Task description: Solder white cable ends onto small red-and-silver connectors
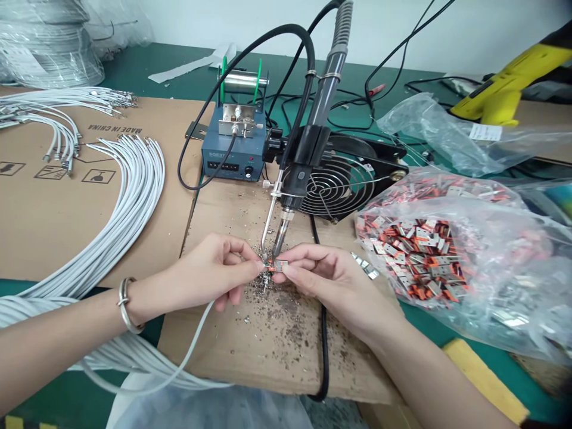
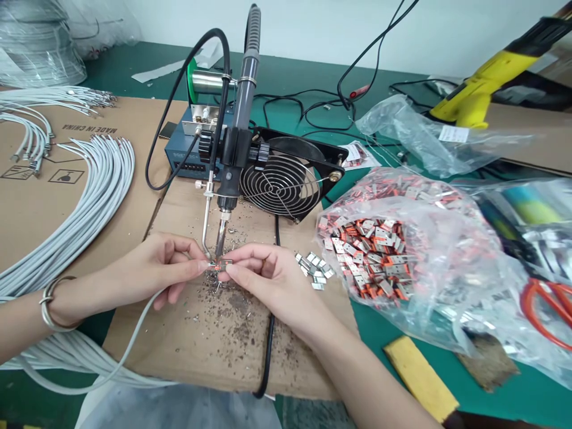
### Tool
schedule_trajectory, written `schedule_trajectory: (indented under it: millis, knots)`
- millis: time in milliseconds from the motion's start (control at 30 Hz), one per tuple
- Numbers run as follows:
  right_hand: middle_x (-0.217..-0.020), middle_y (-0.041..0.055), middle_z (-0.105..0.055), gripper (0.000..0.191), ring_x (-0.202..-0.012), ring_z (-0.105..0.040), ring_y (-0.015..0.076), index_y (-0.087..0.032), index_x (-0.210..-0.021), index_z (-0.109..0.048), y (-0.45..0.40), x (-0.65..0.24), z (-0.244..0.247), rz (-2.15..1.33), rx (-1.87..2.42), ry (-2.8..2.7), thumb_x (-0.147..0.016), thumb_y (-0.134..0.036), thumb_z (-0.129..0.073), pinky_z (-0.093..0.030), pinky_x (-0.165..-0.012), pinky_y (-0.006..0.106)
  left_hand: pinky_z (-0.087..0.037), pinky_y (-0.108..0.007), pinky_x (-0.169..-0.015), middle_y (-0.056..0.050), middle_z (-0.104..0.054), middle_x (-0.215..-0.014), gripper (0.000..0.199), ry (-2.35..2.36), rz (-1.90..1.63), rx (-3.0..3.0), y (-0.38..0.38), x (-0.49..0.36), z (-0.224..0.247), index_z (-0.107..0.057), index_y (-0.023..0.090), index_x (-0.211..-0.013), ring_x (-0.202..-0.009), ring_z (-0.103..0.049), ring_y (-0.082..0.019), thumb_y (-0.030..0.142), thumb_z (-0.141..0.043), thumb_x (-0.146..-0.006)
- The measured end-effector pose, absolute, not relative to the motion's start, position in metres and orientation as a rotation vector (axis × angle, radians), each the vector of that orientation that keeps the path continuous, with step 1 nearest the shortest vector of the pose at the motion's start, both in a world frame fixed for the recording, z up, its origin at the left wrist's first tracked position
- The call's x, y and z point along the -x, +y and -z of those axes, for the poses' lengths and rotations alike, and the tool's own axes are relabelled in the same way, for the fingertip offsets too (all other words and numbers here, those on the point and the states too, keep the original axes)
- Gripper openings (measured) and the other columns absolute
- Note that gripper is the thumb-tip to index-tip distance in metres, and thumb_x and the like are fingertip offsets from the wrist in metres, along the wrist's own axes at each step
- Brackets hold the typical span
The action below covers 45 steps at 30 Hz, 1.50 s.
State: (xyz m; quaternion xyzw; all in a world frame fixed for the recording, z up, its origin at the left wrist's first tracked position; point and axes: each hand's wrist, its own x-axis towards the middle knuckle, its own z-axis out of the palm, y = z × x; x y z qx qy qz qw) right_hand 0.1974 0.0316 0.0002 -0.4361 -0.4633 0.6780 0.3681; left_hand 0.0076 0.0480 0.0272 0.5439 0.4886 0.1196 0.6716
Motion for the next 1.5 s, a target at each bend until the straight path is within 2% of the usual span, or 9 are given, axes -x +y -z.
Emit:
schedule_trajectory:
  millis: [567, 1000, 1167, 1500]
  knots:
    - [-0.069, 0.0004, -0.072, 0.012, -0.064, -0.064, 0.0067, -0.02, -0.08, -0.068, 0.032, -0.198, -0.002, -1.819, 1.064, -1.133, -0.07, -0.026, -0.072, -0.046, -0.059, 0.012, -0.029, -0.01, -0.03, 0.008, -0.051, -0.04, 0.02, 1.084, -0.251, -1.193, 0.049, -0.006, -0.026, -0.055, 0.016, -0.076, -0.028, -0.042, -0.004, 0.035, -0.052, -0.082]
    - [-0.064, 0.0002, -0.071, 0.012, -0.063, -0.066, 0.0097, -0.018, -0.075, -0.067, 0.031, -0.193, -0.005, -1.755, 1.149, -1.165, -0.067, -0.023, -0.073, -0.048, -0.059, 0.015, -0.029, -0.011, -0.029, 0.007, -0.051, -0.04, 0.018, 1.112, -0.251, -1.238, 0.049, -0.007, -0.022, -0.053, 0.015, -0.076, -0.028, -0.041, -0.004, 0.033, -0.051, -0.082]
    - [-0.068, 0.0014, -0.071, 0.012, -0.064, -0.066, 0.0118, -0.018, -0.076, -0.066, 0.031, -0.194, -0.007, -1.716, 1.202, -1.217, -0.067, -0.024, -0.072, -0.049, -0.059, 0.019, -0.028, -0.011, -0.03, 0.006, -0.053, -0.043, 0.019, 1.107, -0.235, -1.25, 0.047, -0.005, -0.02, -0.052, 0.015, -0.079, -0.029, -0.043, -0.005, 0.034, -0.05, -0.082]
    - [-0.072, 0.0035, -0.07, 0.014, -0.064, -0.063, 0.0103, -0.016, -0.078, -0.066, 0.028, -0.202, -0.004, -1.695, 1.208, -1.406, -0.07, -0.026, -0.07, -0.046, -0.057, 0.017, -0.032, -0.012, -0.035, 0.004, -0.059, -0.054, 0.019, 1.014, -0.183, -1.263, 0.041, -0.004, -0.023, -0.053, 0.015, -0.083, -0.035, -0.048, -0.004, 0.034, -0.049, -0.084]
